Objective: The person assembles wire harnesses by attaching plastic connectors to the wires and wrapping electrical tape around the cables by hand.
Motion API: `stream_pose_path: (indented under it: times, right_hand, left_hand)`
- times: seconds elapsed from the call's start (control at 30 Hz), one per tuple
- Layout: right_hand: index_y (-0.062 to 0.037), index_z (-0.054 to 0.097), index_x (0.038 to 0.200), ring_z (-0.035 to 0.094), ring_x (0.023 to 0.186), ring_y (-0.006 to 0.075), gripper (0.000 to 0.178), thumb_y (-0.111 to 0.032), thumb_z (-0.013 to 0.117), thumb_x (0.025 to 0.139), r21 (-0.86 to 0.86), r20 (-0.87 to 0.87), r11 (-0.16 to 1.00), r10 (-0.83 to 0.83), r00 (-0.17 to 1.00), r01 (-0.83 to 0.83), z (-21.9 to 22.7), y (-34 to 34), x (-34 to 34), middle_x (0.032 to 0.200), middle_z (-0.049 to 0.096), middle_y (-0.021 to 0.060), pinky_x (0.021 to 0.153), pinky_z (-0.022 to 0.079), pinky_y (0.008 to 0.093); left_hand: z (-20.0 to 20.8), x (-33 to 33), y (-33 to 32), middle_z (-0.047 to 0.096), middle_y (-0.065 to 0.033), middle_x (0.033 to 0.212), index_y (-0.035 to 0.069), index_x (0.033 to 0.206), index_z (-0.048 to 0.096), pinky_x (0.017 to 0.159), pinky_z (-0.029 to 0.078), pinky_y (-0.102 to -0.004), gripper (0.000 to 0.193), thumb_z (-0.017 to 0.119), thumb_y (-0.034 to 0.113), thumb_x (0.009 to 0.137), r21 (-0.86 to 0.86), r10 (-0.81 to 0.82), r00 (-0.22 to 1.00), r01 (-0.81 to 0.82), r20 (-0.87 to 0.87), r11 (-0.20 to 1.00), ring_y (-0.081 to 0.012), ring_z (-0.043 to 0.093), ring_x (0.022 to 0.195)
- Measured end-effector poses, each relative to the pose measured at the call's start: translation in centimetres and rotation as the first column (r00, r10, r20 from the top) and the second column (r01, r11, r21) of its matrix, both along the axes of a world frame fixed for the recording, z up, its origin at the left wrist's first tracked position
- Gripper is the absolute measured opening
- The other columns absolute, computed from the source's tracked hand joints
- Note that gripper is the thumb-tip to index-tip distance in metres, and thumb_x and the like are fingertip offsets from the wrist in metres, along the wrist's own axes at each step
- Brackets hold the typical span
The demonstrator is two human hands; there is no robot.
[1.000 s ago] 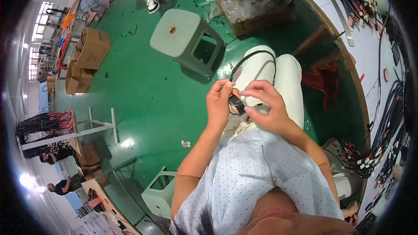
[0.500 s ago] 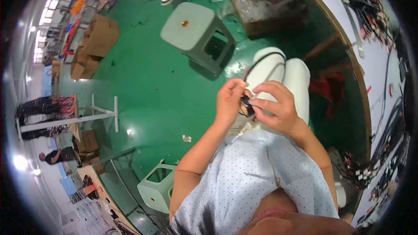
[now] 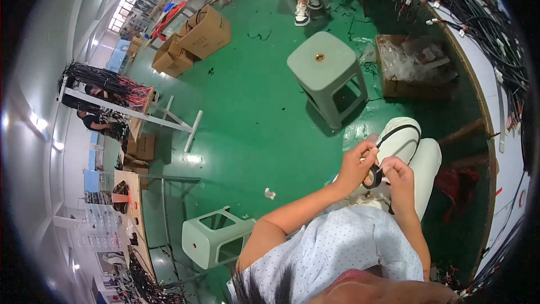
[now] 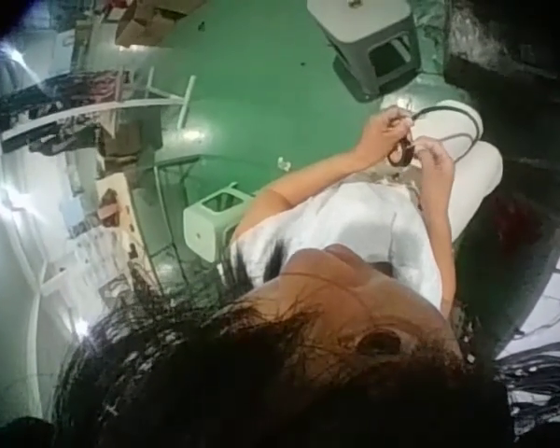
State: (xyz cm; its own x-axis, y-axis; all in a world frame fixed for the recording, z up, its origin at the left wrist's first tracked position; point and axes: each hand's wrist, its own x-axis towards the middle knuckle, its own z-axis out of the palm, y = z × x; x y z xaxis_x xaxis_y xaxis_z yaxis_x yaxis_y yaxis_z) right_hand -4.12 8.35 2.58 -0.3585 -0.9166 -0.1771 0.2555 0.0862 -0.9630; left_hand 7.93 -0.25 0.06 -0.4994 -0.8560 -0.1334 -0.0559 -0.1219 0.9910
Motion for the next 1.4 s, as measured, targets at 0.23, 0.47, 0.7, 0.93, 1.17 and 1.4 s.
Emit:
stream_pose_path:
  times: [0.23,0.47,0.7,0.93,1.17,1.4]
  right_hand:
    - [-0.0026,0.064,0.088,0.054,0.075,0.0078,0.013,-0.012,0.054,0.087,0.238,0.499,0.971,-0.148,0.854,0.029,0.9,0.4,0.0,0.082,0.061,0.0002,0.069,0.041,0.0214]
    - [-0.0067,0.059,0.105,0.057,0.082,0.0115,0.019,-0.022,0.052,0.095,0.146,0.556,0.985,-0.156,0.817,0.089,1.0,0.3,0.4,0.097,0.059,0.0025,0.077,0.047,0.0275]
    - [-0.0040,0.052,0.114,0.057,0.096,0.0131,0.024,-0.010,0.057,0.091,0.006,0.471,0.995,0.089,0.878,-0.104,-0.8,2.6,0.9,0.109,0.058,0.0059,0.086,0.046,0.0276]
    - [-0.0014,0.060,0.107,0.053,0.105,0.0114,0.018,-0.007,0.060,0.090,-0.049,0.330,0.991,0.130,0.935,-0.121,-1.3,2.9,0.9,0.116,0.051,0.0055,0.093,0.043,0.0270]
    - [0.0002,0.061,0.099,0.051,0.109,0.0129,0.012,-0.008,0.060,0.090,-0.058,0.295,0.995,0.099,0.950,-0.085,-0.7,2.9,0.0,0.120,0.048,0.0080,0.090,0.044,0.0268]
    - [-0.0001,0.063,0.082,0.058,0.100,0.0151,0.008,-0.008,0.063,0.085,0.080,0.385,0.992,-0.117,0.915,0.093,-2.6,1.8,-4.2,0.124,0.052,0.0115,0.092,0.042,0.0274]
  left_hand:
    - [-0.5,-0.5,0.1,0.061,-0.0007,0.072,0.001,0.098,0.057,0.056,0.041,-0.0190,0.016,0.054,0.017,0.097,-0.015,-0.027,0.999,0.028,0.026,0.999,-0.0037,0.053,0.065]
    - [-0.2,-0.7,-0.3,0.062,-0.0026,0.071,0.005,0.097,0.057,0.046,0.039,-0.0186,0.011,0.055,0.015,0.094,0.306,0.120,0.982,-0.070,-0.149,0.950,-0.0056,0.055,0.057]
    - [0.4,-1.0,-0.3,0.055,-0.0050,0.062,0.003,0.090,0.054,0.065,0.046,-0.0262,0.013,0.055,0.015,0.094,0.358,0.182,0.973,-0.122,-0.140,0.926,-0.0151,0.056,0.065]
    - [0.9,-1.3,-0.1,0.056,-0.0058,0.063,0.002,0.091,0.054,0.064,0.047,-0.0272,0.014,0.054,0.016,0.095,0.387,0.141,0.976,-0.068,-0.165,0.919,-0.0154,0.056,0.064]
    - [1.1,-1.4,0.2,0.060,-0.0071,0.069,0.002,0.093,0.054,0.071,0.049,-0.0287,0.015,0.054,0.016,0.096,0.363,0.086,0.978,-0.011,-0.192,0.932,-0.0162,0.059,0.069]
    - [2.3,0.3,-1.3,0.063,-0.0067,0.076,0.000,0.094,0.058,0.079,0.047,-0.0284,0.016,0.053,0.015,0.096,0.184,-0.128,0.992,0.124,0.007,0.975,-0.0147,0.060,0.077]
